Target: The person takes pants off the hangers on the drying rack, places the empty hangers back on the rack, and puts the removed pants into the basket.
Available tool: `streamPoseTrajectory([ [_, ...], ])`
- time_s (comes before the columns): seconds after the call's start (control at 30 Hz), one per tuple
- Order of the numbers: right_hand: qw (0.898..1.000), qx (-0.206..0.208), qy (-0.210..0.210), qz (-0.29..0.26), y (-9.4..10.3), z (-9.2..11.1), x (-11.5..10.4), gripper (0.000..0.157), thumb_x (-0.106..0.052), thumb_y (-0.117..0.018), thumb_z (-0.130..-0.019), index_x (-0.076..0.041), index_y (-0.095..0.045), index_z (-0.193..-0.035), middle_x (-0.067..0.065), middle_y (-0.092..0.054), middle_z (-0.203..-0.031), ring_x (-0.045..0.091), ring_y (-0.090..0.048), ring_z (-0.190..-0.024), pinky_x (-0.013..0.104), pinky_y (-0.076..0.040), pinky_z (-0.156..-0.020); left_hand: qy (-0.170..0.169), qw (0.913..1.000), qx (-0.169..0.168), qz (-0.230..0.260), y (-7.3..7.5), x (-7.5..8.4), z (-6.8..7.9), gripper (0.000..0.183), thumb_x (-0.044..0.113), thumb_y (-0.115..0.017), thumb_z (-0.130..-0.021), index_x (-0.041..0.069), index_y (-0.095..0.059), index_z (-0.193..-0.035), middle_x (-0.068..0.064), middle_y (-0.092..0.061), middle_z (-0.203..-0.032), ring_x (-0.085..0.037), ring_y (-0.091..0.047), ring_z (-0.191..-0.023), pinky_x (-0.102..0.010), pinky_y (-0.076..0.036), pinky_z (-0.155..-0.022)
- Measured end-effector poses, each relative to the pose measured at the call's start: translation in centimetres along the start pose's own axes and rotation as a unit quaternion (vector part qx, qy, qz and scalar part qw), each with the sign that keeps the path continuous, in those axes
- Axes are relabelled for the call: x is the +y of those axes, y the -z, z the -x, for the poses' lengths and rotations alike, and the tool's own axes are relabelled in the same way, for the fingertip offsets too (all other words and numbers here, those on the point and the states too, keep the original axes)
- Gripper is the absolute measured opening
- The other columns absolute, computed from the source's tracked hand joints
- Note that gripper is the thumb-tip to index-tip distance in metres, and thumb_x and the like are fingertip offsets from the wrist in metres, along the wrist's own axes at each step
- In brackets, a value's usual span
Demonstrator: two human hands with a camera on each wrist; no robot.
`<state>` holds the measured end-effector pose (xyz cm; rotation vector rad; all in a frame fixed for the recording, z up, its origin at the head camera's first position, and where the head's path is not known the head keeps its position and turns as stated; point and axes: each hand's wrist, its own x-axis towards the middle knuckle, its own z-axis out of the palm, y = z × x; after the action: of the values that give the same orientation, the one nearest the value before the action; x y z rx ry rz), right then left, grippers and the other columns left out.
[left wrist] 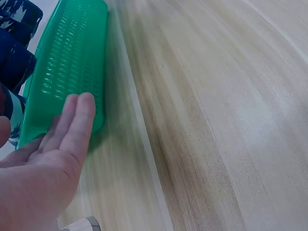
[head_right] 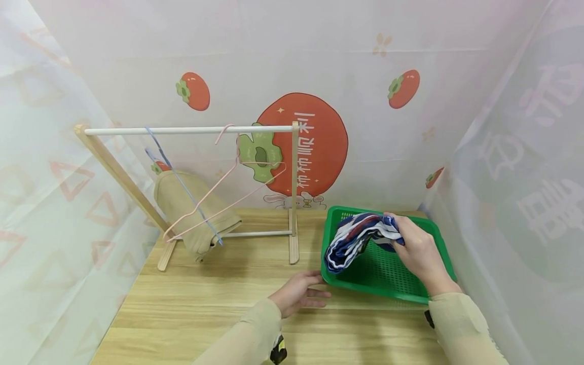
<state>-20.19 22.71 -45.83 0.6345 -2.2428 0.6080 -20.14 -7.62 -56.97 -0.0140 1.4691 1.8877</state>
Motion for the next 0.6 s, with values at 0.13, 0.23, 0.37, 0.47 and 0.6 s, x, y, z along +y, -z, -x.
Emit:
streamPoseTrajectory([
  [0.13, 1.000, 0.002, 0.003, -0.001, -0.06, 0.04, 0.01, 0.062, -0.051, -0.041, -0.106, 0.004, -0.063, -0.127, 0.023, -0.067, -0.112, 0.036, -0.060, -0.095, 0.002, -0.025, -0.107, -0.004, 0.9999, -0.010, 0.009, 0.19, 0.08, -0.05, 0.045, 0.012, -0.047, -0.106, -0.007, -0.043, -0.147, -0.016, -0.057, -0.133, -0.036, -0.068, -0.111, -0.055, -0.055, -0.096],
  [0.23, 1.000, 0.001, 0.003, 0.002, -0.11, 0.13, 0.02, 0.063, -0.051, -0.041, -0.106, 0.004, -0.063, -0.126, 0.023, -0.067, -0.112, 0.036, -0.061, -0.095, 0.002, -0.025, -0.107, -0.009, 0.9995, -0.021, 0.023, 0.35, 0.14, -0.11, 0.038, 0.012, -0.046, -0.107, -0.007, -0.050, -0.140, -0.016, -0.058, -0.125, -0.032, -0.070, -0.106, -0.055, -0.053, -0.099],
  [0.37, 1.000, -0.002, 0.004, 0.003, -0.19, 0.26, 0.13, 0.062, -0.051, -0.041, -0.106, 0.004, -0.063, -0.126, 0.023, -0.067, -0.112, 0.036, -0.061, -0.096, 0.001, -0.025, -0.107, -0.012, 0.9991, -0.025, 0.032, 0.52, 0.01, -0.31, 0.033, 0.013, -0.046, -0.108, -0.005, -0.056, -0.134, -0.014, -0.061, -0.117, -0.027, -0.072, -0.098, -0.053, -0.054, -0.098],
  [0.47, 1.000, 0.002, 0.010, 0.000, -0.33, 0.29, 0.22, 0.060, -0.049, -0.042, -0.107, 0.003, -0.064, -0.127, 0.022, -0.067, -0.112, 0.035, -0.061, -0.095, 0.002, -0.025, -0.107, -0.014, 0.9993, -0.020, 0.028, 0.60, -0.12, -0.42, 0.035, 0.013, -0.045, -0.109, -0.007, -0.054, -0.136, -0.014, -0.063, -0.114, -0.026, -0.073, -0.093, -0.049, -0.057, -0.094],
  [0.6, 1.000, 0.013, 0.022, -0.004, -0.65, 0.28, 0.31, 0.057, -0.048, -0.044, -0.107, 0.002, -0.065, -0.126, 0.019, -0.068, -0.112, 0.030, -0.060, -0.096, 0.003, -0.028, -0.107, -0.010, 0.9999, -0.005, 0.008, 0.73, -0.30, -0.38, 0.037, 0.015, -0.047, -0.109, -0.011, -0.053, -0.135, -0.016, -0.070, -0.106, -0.025, -0.073, -0.089, -0.043, -0.060, -0.087],
])
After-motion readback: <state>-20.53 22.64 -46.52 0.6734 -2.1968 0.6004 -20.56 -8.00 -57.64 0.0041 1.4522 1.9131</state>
